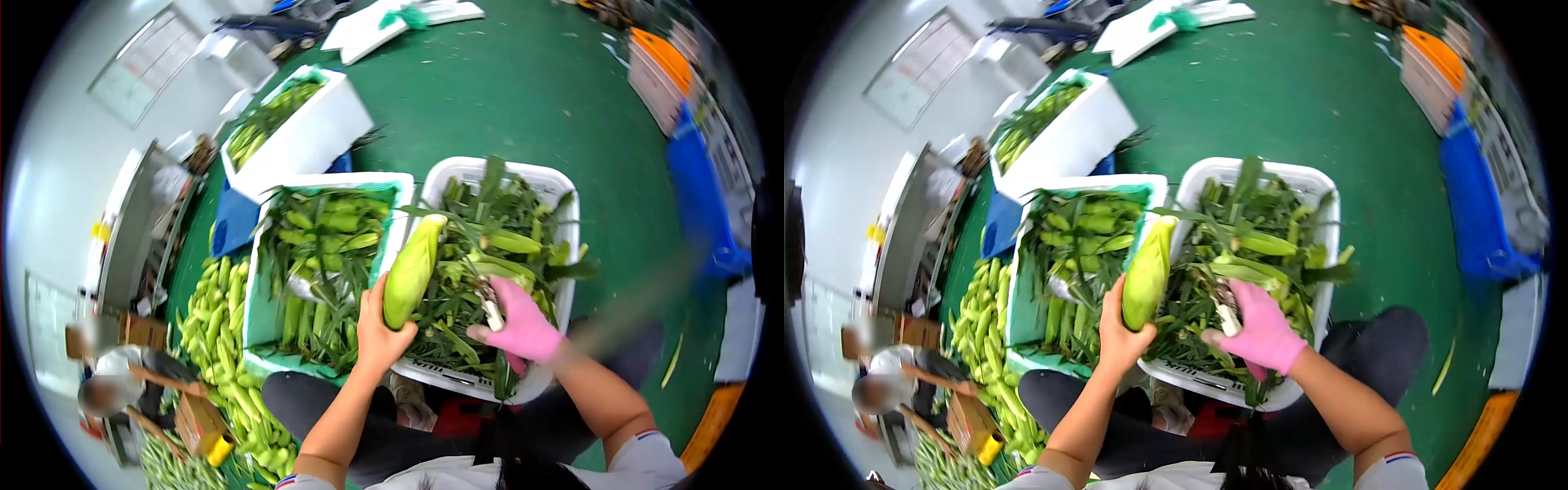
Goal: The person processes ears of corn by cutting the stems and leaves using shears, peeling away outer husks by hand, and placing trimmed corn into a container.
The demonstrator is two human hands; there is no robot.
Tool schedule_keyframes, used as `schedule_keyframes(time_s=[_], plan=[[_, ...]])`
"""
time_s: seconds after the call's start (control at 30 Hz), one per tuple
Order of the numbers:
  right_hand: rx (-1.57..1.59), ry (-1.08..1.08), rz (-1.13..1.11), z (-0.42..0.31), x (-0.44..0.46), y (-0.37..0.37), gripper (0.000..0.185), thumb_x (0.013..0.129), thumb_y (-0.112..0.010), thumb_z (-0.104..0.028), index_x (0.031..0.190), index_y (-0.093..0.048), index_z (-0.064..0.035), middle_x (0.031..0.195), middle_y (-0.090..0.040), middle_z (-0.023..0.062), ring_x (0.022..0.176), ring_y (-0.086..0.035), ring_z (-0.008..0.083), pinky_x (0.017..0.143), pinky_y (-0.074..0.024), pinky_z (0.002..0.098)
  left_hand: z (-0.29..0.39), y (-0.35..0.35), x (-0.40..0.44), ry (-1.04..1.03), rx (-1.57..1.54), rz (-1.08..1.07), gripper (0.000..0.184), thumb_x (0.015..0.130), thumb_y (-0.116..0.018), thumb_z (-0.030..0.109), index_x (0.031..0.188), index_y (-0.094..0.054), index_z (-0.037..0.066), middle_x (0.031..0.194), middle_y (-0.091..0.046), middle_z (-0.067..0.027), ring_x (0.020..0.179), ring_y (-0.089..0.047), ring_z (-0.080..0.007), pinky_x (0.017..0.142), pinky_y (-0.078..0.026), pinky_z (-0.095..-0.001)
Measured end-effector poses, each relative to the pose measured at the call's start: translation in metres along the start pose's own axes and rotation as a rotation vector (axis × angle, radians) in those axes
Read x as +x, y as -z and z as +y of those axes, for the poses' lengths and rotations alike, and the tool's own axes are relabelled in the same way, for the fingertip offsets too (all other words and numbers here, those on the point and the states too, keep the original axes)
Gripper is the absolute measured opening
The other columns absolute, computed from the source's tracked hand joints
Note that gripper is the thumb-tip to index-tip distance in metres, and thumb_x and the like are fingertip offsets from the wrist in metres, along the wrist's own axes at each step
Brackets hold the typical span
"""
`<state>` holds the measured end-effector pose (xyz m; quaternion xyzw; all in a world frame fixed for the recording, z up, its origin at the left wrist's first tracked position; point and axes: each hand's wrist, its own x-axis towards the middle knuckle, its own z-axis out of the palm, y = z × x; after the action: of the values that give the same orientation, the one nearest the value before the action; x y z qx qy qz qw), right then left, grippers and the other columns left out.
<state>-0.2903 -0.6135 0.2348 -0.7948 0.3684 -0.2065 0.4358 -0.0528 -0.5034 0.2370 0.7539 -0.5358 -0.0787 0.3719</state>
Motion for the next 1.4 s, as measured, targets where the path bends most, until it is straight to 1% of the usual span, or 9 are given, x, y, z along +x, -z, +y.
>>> schedule_keyframes(time_s=[0.23, 0.47, 0.6, 0.77, 0.87, 1.13, 1.2, 1.27, 1.4], plan=[[-0.173, 0.12, 0.016, 0.045, 0.016, 0.011, 0.083, 0.064, -0.083, -0.041, 0.132, -0.048, -0.0088, 0.11, -0.054, 0.0194, 0.11, -0.052, 0.0394, 0.095, -0.0432, 0.0459, 0.027, -0.005, -0.013, 0.054, -0.103, -0.427, 0.084, 0.07, -0.069, 0.01, 0.147, -0.036, 0.002, 0.124, -0.059, -0.0274, 0.116, -0.059, -0.0424, 0.096, -0.049, -0.0411], [0.388, 0.044, -0.335, 0.077, 0.013, -0.018, 0.093, 0.074, -0.082, -0.028, 0.148, -0.033, 0.0009, 0.138, -0.048, 0.0211, 0.126, -0.049, 0.0308, 0.109, -0.0386, 0.0359, -0.001, 0.026, -0.01, 0.43, -0.382, -0.808, 0.089, 0.076, -0.08, 0.018, 0.148, -0.033, -0.003, 0.125, -0.059, -0.0142, 0.114, -0.056, -0.0195, 0.098, -0.045, -0.0309], [0.349, 0.081, -0.326, 0.061, 0.011, -0.027, 0.089, 0.073, -0.078, -0.022, 0.147, -0.035, -0.0004, 0.134, -0.051, 0.0197, 0.121, -0.052, 0.0287, 0.106, -0.0415, 0.0332, 0.0, 0.043, 0.0, 0.608, -0.582, -1.003, 0.087, 0.079, -0.077, 0.016, 0.151, -0.03, 0.005, 0.102, -0.061, -0.0073, 0.08, -0.06, -0.0144, 0.065, -0.052, -0.0288], [0.188, -0.126, -0.377, 0.042, 0.009, -0.031, 0.053, 0.074, -0.07, -0.021, 0.122, -0.057, 0.0008, 0.085, -0.068, 0.0157, 0.075, -0.066, 0.029, 0.075, -0.0525, 0.0378, -0.042, 0.039, 0.001, 0.716, -0.644, -1.095, 0.09, 0.08, -0.078, 0.029, 0.151, -0.028, 0.008, 0.108, -0.06, -0.0108, 0.073, -0.063, -0.0169, 0.058, -0.057, -0.0295], [0.056, -0.245, -0.426, 0.035, 0.005, -0.036, 0.046, 0.074, -0.071, -0.021, 0.113, -0.063, 0.0009, 0.08, -0.067, 0.015, 0.074, -0.066, 0.0303, 0.076, -0.0527, 0.0371, -0.052, 0.039, 0.004, 0.839, -0.592, -1.19, 0.089, 0.08, -0.08, 0.035, 0.148, -0.032, 0.005, 0.116, -0.058, -0.0145, 0.086, -0.064, -0.0193, 0.067, -0.059, -0.0323], [0.992, -0.618, -0.225, 0.055, 0.006, -0.018, 0.015, 0.082, -0.065, -0.014, 0.087, -0.063, -0.0001, 0.07, -0.063, 0.0079, 0.06, -0.063, 0.0167, 0.055, -0.0516, 0.0316, -0.068, 0.04, -0.009, 0.285, -0.087, -0.54, 0.069, 0.075, -0.085, 0.036, 0.127, -0.054, 0.001, 0.103, -0.066, -0.0127, 0.088, -0.065, -0.0199, 0.077, -0.054, -0.035], [0.611, -0.689, -0.445, 0.068, 0.013, 0.005, 0.018, 0.078, -0.064, -0.016, 0.084, -0.066, 0.0005, 0.077, -0.069, 0.0147, 0.065, -0.067, 0.0269, 0.064, -0.0551, 0.0385, -0.051, 0.046, -0.005, 0.02, 0.182, -0.458, 0.066, 0.073, -0.085, 0.034, 0.123, -0.057, 0.004, 0.102, -0.067, -0.0124, 0.089, -0.065, -0.0238, 0.081, -0.052, -0.0375], [-0.288, -0.341, -0.368, 0.029, 0.013, 0.03, 0.023, 0.076, -0.065, -0.019, 0.089, -0.067, 0.0004, 0.083, -0.07, 0.0201, 0.074, -0.068, 0.0355, 0.073, -0.0551, 0.0427, -0.026, 0.051, 0.013, -0.236, 0.518, -0.373, 0.063, 0.069, -0.086, 0.032, 0.121, -0.059, 0.006, 0.102, -0.068, -0.0116, 0.092, -0.065, -0.028, 0.086, -0.05, -0.0396], [0.089, -0.15, -0.045, 0.012, 0.017, 0.041, 0.045, 0.077, -0.073, -0.021, 0.114, -0.058, -0.0009, 0.097, -0.07, 0.0143, 0.088, -0.069, 0.0281, 0.082, -0.054, 0.037, 0.023, 0.074, 0.05, -0.719, 0.742, -0.444, 0.059, 0.069, -0.078, 0.023, 0.125, -0.06, 0.018, 0.111, -0.066, -0.0002, 0.114, -0.059, -0.0213, 0.114, -0.028, -0.0546]])
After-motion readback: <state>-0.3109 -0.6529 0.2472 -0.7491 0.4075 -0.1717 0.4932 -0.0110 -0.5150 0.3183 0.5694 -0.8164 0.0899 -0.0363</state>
